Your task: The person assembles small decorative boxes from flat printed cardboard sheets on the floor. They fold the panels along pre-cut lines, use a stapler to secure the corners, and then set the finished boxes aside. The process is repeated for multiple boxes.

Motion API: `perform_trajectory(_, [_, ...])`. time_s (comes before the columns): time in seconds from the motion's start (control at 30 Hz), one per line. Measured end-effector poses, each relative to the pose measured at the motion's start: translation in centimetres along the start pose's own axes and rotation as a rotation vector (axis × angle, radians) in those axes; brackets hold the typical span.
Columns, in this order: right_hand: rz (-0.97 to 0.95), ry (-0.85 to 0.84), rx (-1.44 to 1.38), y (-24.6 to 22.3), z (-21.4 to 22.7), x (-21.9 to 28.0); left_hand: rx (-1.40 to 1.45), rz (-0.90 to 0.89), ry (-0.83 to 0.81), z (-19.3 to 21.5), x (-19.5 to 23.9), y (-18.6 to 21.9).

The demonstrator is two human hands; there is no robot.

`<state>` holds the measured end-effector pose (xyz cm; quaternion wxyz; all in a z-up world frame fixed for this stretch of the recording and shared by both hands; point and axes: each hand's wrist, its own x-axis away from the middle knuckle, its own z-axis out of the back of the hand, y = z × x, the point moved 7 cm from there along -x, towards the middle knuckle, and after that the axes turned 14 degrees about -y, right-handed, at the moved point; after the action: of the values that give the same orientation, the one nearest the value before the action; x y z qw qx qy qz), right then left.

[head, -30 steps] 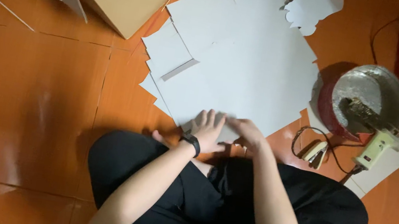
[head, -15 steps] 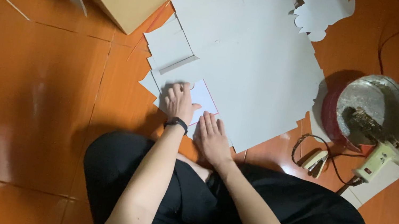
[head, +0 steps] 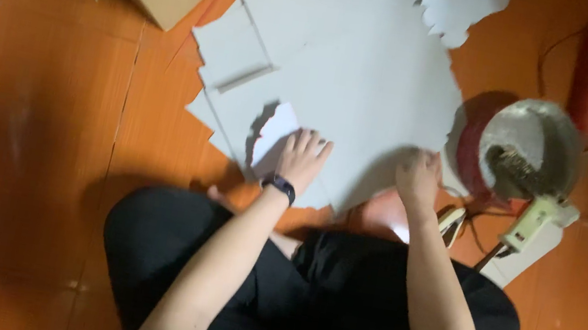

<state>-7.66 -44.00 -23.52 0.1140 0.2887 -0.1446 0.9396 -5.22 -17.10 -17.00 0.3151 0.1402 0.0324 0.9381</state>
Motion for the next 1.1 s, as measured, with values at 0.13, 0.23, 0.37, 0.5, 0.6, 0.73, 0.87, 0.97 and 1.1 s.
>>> perform_trajectory(0.13, [-0.232, 0.004, -0.334, 5.1, 1.1, -0.6, 0.112, 0.038, -0.149, -0.4, -0.1, 0.5])
perform_trajectory(0.23, [-0.191, -0.003, -0.431, 4.6, 3.9, 0.5, 0.170, 0.011, -0.297, -0.1, 0.2, 0.2])
perform_trajectory(0.37, [-0.217, -0.151, -0.606, 1.7, 5.6, 2.9, 0.152, 0.015, -0.379, 1.7, 1.5, 1.0])
perform_trajectory(0.5, [-0.168, -0.198, -1.312, 0.5, 5.9, 3.8, 0.077, -0.037, -0.262, -0.8, 1.2, 0.8])
perform_trajectory(0.6, [-0.160, -0.194, -1.485, -0.9, 6.9, 4.9, 0.064, -0.097, -0.033, -2.0, 0.4, 0.7])
perform_trajectory(0.73, [-0.113, -0.295, -1.585, -3.9, 9.1, 6.7, 0.516, -0.047, -0.045, -2.9, -0.6, -0.6])
perform_trajectory(0.87, [0.147, 0.189, -1.628, -6.6, 9.9, 5.9, 1.029, 0.398, -0.104, -2.7, -1.5, -3.4])
perform_trajectory(0.97, [0.405, 0.641, -0.533, -14.0, 13.3, 9.7, 0.982, 0.515, -0.077, -3.0, -1.5, -4.8])
perform_trajectory(1.1, [0.176, 0.537, -0.224, -14.7, 6.6, 4.7, 1.241, 0.482, -0.011, -0.9, -1.5, -5.1])
